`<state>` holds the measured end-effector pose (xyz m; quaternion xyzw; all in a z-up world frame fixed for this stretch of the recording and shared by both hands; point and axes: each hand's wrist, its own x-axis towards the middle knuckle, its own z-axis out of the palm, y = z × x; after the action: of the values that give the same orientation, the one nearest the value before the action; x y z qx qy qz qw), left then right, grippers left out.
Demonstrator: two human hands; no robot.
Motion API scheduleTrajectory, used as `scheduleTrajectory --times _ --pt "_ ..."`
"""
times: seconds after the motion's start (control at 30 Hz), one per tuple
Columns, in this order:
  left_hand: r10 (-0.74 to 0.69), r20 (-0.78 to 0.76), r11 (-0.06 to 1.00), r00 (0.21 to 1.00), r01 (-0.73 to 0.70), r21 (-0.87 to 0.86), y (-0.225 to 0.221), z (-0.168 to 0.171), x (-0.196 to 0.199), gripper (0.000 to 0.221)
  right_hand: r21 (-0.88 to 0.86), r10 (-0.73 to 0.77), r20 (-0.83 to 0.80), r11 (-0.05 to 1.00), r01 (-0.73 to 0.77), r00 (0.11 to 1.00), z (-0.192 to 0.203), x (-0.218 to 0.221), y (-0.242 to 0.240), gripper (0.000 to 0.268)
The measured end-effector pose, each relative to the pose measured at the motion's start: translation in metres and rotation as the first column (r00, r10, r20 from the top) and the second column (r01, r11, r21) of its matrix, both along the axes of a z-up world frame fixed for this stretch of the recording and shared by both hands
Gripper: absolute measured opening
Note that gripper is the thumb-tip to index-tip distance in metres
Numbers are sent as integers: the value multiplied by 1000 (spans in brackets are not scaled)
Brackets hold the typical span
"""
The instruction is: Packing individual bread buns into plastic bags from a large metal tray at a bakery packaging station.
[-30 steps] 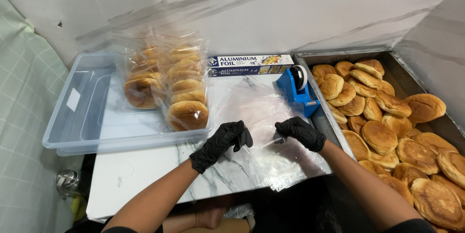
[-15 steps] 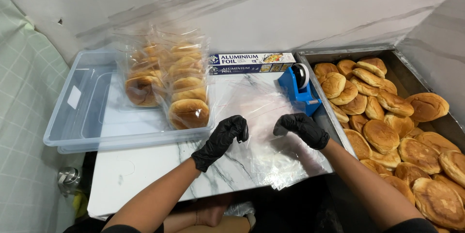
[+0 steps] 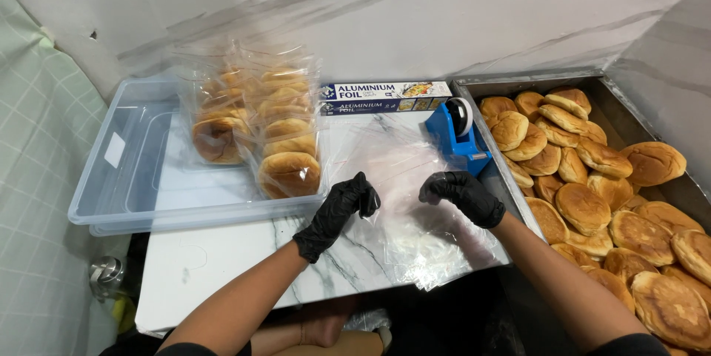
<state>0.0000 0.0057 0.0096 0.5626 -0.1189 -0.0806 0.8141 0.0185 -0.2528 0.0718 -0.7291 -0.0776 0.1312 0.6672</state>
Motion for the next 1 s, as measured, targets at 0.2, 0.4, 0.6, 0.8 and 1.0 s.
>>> scheduleTrajectory --times 0.2,0.4,0.6,0.8,1.0 --pt "11 42 997 999 -8 -81 -6 -31 11 28 55 5 26 998 -6 1000 -13 8 -10 16" --pt "-47 210 971 977 94 -222 -14 -60 14 18 63 -31 122 998 23 992 -23 18 -17 24" --pt "-164 270 975 949 197 -99 -10 -50 10 24 127 -152 180 983 130 972 -43 31 -28 16" --pt "-139 261 985 955 160 -61 -5 -53 13 20 126 -420 281 907 401 863 -21 50 -51 10" --pt "-155 293 953 943 64 297 -2 -33 3 30 63 -650 401 723 688 646 -24 74 -156 21"
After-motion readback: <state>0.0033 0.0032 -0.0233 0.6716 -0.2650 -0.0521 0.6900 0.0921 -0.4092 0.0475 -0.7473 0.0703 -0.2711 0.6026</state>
